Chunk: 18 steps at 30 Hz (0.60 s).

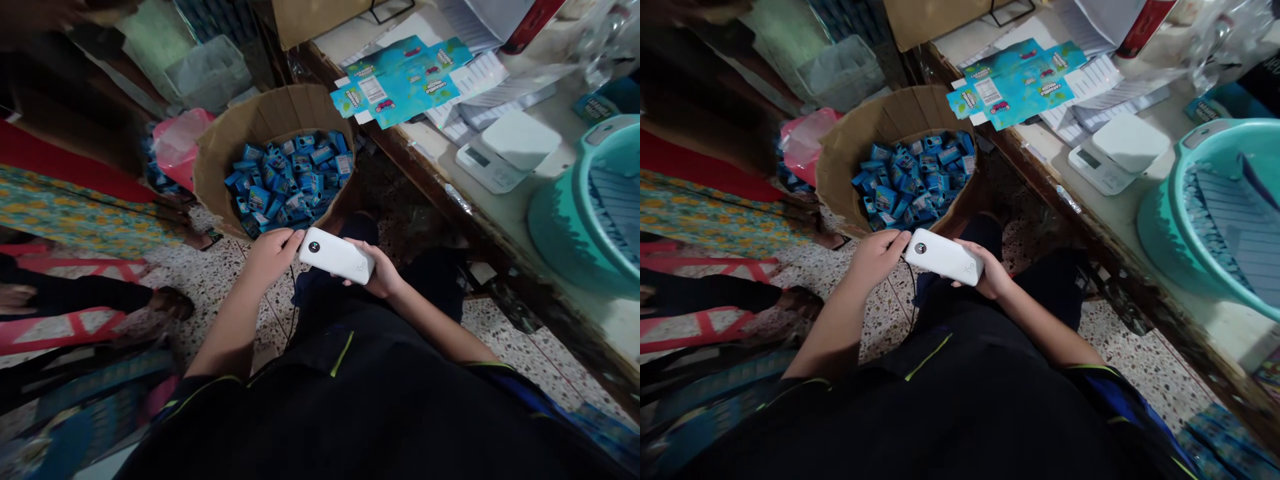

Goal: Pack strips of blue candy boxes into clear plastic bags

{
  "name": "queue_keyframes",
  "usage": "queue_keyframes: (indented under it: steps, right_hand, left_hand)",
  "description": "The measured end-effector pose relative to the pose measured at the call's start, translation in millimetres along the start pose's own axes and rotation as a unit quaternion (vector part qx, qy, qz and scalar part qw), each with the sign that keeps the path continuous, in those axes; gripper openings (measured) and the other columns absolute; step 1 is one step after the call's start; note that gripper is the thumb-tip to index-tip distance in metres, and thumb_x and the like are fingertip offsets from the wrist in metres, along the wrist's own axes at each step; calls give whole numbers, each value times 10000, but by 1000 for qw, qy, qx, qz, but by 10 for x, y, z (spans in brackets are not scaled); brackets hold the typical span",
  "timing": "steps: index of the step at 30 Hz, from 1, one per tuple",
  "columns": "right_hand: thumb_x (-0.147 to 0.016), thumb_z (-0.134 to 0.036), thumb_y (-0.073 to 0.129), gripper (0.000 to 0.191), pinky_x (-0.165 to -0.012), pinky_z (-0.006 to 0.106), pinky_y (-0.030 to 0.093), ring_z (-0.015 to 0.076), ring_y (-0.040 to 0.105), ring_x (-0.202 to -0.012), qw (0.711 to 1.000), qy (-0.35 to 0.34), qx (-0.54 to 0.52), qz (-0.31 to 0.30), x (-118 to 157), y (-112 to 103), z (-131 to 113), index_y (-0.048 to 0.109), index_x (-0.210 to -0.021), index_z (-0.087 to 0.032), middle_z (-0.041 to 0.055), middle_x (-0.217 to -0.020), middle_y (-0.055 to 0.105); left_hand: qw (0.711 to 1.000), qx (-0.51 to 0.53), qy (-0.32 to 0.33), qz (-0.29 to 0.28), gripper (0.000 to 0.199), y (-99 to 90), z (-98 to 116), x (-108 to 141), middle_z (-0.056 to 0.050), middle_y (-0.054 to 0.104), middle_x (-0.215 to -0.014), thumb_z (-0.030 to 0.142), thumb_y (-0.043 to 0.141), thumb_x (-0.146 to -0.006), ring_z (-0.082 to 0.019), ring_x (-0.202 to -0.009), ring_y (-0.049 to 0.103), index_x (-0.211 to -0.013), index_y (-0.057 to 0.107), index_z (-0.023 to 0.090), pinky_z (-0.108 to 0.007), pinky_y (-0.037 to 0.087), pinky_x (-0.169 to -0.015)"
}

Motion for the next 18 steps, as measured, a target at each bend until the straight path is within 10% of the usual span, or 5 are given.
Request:
queue_keyframes:
  steps: [18]
  right_hand:
    - [-743,-322,819,646,-569,309,638,269,777,-835,1000,14,-10,-12,32,211,252,598,-1349,-273,113,-1231,726]
  left_hand:
    - [993,-71,80,44,466,-208,-186,169,-41,493,-590,428,320,-998,-198,-647,491,-590,423,227,-351,388,-681]
Point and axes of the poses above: each hand's wrist, its own x-axis away from the middle knuckle, its own y-axis out of the palm, z = x × y, the point moved 7 cm from there along -x, towards the middle knuckle
